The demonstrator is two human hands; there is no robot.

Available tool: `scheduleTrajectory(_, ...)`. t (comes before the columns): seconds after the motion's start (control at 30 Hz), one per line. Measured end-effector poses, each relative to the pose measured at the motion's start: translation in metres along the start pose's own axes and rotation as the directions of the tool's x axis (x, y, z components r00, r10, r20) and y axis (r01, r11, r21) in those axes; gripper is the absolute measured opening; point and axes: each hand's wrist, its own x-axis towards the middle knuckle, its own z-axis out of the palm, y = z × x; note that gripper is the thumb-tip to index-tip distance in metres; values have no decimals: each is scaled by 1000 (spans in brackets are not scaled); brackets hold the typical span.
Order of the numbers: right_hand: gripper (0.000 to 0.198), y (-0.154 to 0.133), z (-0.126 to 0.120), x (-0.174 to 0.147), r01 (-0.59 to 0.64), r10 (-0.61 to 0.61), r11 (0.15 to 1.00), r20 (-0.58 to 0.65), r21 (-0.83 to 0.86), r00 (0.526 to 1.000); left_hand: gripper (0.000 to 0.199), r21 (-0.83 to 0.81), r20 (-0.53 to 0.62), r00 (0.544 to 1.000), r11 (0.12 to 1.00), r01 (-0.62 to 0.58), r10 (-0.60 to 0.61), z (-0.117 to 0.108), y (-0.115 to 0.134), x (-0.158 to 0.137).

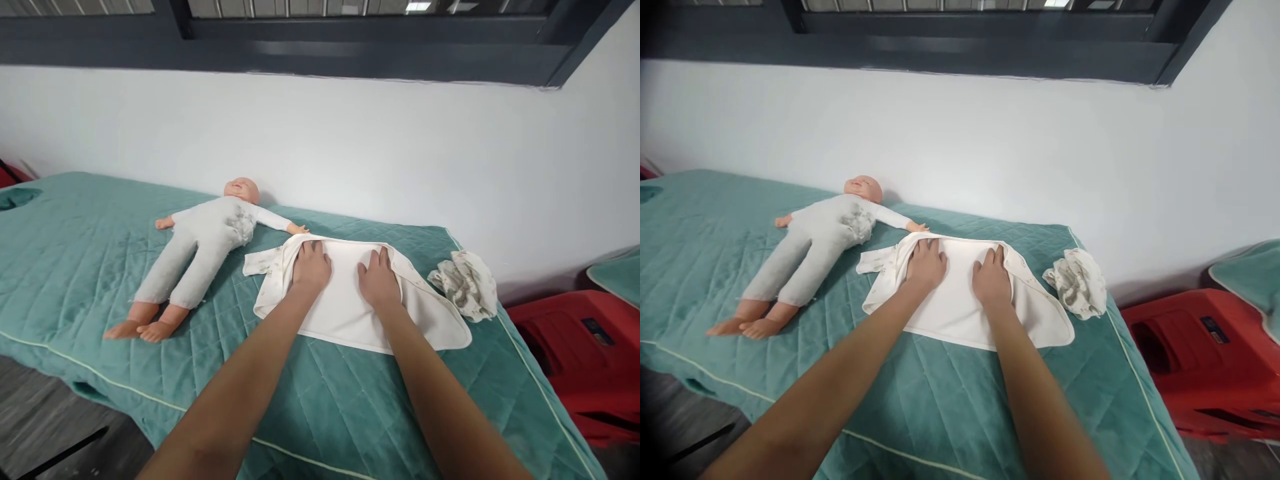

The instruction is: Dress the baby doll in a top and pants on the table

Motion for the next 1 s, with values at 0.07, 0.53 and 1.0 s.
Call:
scheduleTrajectory(0.07, 52, 1, 0, 0, -11, 11, 1000, 9, -5, 1000, 48, 3, 11, 1000, 1000, -3, 3, 1, 1, 1)
scheduleTrajectory(0.53, 57, 6, -6, 1, -19, 19, 1000, 13, 17, 1000, 40, 27, -3, 999, 999, -39, 39, 10, 4, 20)
scheduleTrajectory(1.0, 63, 12, -4, 8, -63, 63, 998, -14, 8, 998, 55, -21, -7, 991, 991, -133, 132, 6, 16, 11)
